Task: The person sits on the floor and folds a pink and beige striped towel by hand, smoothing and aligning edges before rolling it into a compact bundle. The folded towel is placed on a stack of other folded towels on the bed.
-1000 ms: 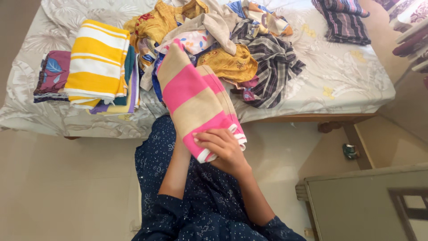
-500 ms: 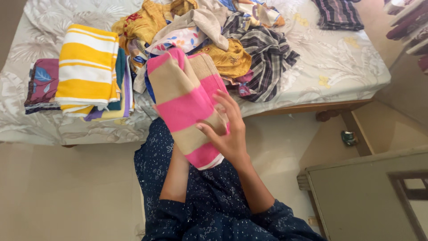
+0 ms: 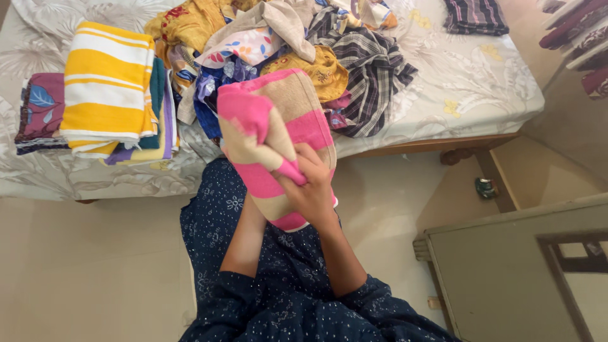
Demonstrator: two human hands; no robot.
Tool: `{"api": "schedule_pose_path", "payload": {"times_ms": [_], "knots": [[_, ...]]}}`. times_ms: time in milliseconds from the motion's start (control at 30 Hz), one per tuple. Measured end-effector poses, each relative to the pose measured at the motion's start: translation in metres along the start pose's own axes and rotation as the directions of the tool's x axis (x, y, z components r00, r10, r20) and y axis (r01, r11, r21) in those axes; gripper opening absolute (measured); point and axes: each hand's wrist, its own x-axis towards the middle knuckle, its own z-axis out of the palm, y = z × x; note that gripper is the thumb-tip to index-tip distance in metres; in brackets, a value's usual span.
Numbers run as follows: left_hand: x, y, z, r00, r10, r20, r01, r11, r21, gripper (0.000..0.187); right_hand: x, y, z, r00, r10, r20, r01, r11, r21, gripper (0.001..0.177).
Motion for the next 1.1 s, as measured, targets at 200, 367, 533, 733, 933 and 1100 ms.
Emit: {"api": "schedule_pose_path", "payload": {"times_ms": [200,367,533,733,933,1100], "knots": [[-0.022,-0.006,0.007,0.938,-0.344,-0.036,0.345,0.938,0.038,0.064,-0.013,0.002,0.002,0.988,-0.013,0.155,-0.018,0.980,0.200,0.031],[0.016,-0.028,-0.056,0.876,-0.464,0.131,0.475,0.877,-0.071,0.059,-0.020,-0.001,0.017,0.966,0.016,0.258,-0.079,0.969,0.235,0.030],[0.022,-0.044,-0.117,0.772,-0.228,0.593,0.474,0.829,-0.298,0.034,-0.020,-0.002,0.018,0.980,0.036,0.195,-0.061,0.990,0.125,0.030],[-0.029,-0.005,-0.073,0.972,-0.189,0.138,0.212,0.960,-0.183,0.043,-0.014,0.008,0.016,0.959,0.279,0.057,-0.284,0.949,0.134,0.022],[-0.051,-0.001,-0.021,0.989,0.145,-0.010,-0.132,0.925,0.357,0.030,-0.004,0.020,0.025,0.993,0.088,-0.084,-0.078,0.990,0.121,0.018],[-0.050,0.007,-0.026,0.981,0.192,-0.024,-0.164,0.894,0.417,0.035,-0.001,0.031,0.030,0.976,0.194,-0.097,-0.198,0.980,-0.029,0.015]]}}
